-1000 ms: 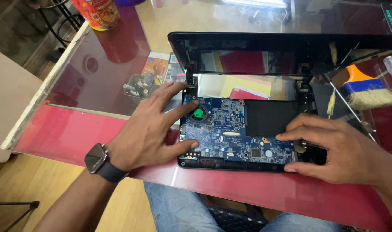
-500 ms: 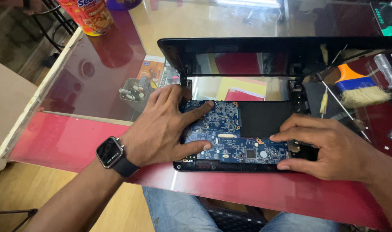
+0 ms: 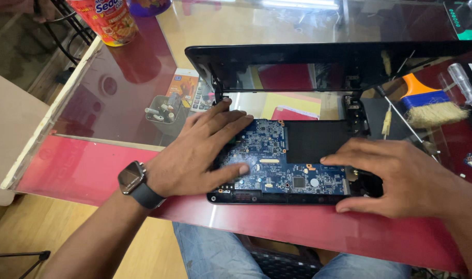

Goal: The person removes the motherboard from a disassembled laptop, detaches a ribbon cable, and then reinserts the motherboard into the chassis. They then handle a small cylindrical component, possibly a speaker or microphone, and place it into the laptop casing.

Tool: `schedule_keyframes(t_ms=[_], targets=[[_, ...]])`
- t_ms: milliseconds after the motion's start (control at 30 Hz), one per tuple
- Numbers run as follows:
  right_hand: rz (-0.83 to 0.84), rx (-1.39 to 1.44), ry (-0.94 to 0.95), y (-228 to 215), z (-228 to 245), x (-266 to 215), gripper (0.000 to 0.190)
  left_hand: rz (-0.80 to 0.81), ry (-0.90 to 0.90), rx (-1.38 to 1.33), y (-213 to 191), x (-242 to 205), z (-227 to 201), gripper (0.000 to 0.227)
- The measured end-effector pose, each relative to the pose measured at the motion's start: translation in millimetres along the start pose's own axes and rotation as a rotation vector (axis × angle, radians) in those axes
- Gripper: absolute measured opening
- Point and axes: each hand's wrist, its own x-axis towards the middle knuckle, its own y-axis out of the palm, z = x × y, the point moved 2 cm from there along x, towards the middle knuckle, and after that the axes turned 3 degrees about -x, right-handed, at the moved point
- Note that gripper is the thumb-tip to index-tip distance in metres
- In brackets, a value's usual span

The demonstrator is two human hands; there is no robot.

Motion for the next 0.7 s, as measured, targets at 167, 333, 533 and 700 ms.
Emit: schedule_keyframes(t_ms=[167, 333, 533, 700], targets=[[-0.144, 0.083, -0.043, -7, 7, 0, 0.068, 0.077, 0.047, -0.031, -5, -3, -1, 0.113], [-0.360, 0.068, -0.057, -11, 11, -3, 0.066, 0.046, 0.067, -0.122, -7, -3, -2, 0.104], [-0.469, 0.360, 0.101, -7, 7, -10, 0.102, 0.074, -0.057, -0.238, -6, -7, 2, 0.113], [-0.477, 0.565, 0.306, -8, 8, -12, 0.109, -0.029, 0.030, -0.304, -5, -10, 1, 0.108]])
